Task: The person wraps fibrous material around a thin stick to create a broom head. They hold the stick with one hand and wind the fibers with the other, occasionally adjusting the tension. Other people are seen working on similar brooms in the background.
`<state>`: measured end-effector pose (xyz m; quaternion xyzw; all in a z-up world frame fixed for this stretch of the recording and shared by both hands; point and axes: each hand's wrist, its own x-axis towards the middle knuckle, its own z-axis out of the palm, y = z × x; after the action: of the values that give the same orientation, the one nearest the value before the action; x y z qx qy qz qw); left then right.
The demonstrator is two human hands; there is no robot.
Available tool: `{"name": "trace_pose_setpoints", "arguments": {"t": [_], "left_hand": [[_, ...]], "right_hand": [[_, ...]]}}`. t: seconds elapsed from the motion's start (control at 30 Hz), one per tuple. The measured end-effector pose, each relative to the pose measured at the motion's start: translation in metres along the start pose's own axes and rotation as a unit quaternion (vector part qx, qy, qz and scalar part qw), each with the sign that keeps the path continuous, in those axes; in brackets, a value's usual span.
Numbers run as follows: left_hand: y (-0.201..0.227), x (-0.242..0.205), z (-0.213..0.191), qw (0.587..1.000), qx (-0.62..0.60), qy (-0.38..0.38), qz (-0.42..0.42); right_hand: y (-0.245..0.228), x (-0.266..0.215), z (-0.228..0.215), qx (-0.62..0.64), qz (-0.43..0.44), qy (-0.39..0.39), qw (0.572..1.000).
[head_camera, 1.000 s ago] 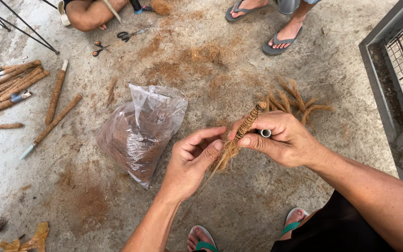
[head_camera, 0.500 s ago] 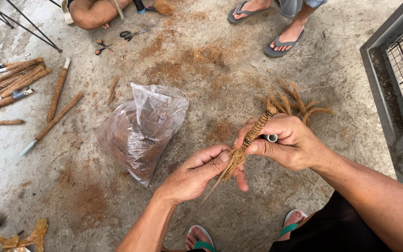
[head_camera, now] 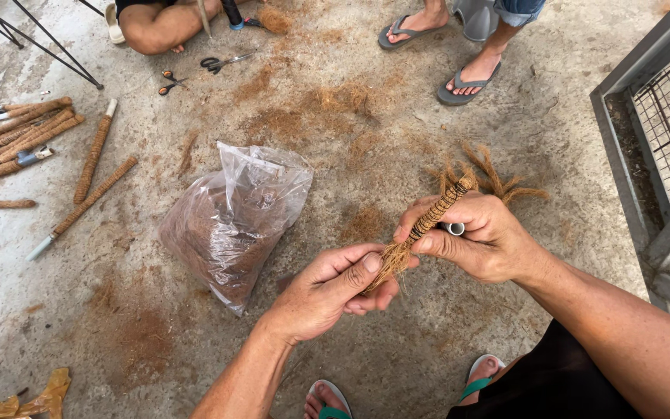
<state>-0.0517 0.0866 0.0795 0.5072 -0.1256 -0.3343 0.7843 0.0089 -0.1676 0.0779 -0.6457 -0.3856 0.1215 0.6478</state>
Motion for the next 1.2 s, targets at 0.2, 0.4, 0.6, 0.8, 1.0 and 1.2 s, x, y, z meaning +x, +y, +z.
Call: {"name": "trace_pose_setpoints", "arguments": {"t": [0.2, 0.4, 0.6, 0.8, 1.0, 1.2], "left_hand": [[-0.007, 0.002, -0.003, 0.999, 0.012, 0.034, 0.021], [-0.012, 0.005, -0.006, 0.997, 0.001, 0.077, 0.004], [-0.009, 0.006, -0.001, 0.995, 0.004, 0.096, 0.021], [-0.011, 0.006, -0.001, 0.993, 0.017, 0.082, 0.082], [-0.01, 0.004, -0.001, 0.994, 0.012, 0.088, 0.064], [-0.01, 0.004, 0.002, 0.988, 0.076, 0.096, 0.096]], "right_hand": [[-0.004, 0.002, 0.002, -0.082, -0.066, 0.007, 0.994], [-0.001, 0.003, 0.003, -0.141, -0.039, 0.032, 0.989], [0.0, 0.003, 0.005, -0.159, -0.041, 0.041, 0.986], [-0.001, 0.002, 0.006, -0.174, -0.05, 0.051, 0.982], [-0.005, 0.003, 0.005, -0.208, -0.083, 0.035, 0.974], [0.007, 0.003, 0.005, -0.189, -0.081, 0.047, 0.978]]}}
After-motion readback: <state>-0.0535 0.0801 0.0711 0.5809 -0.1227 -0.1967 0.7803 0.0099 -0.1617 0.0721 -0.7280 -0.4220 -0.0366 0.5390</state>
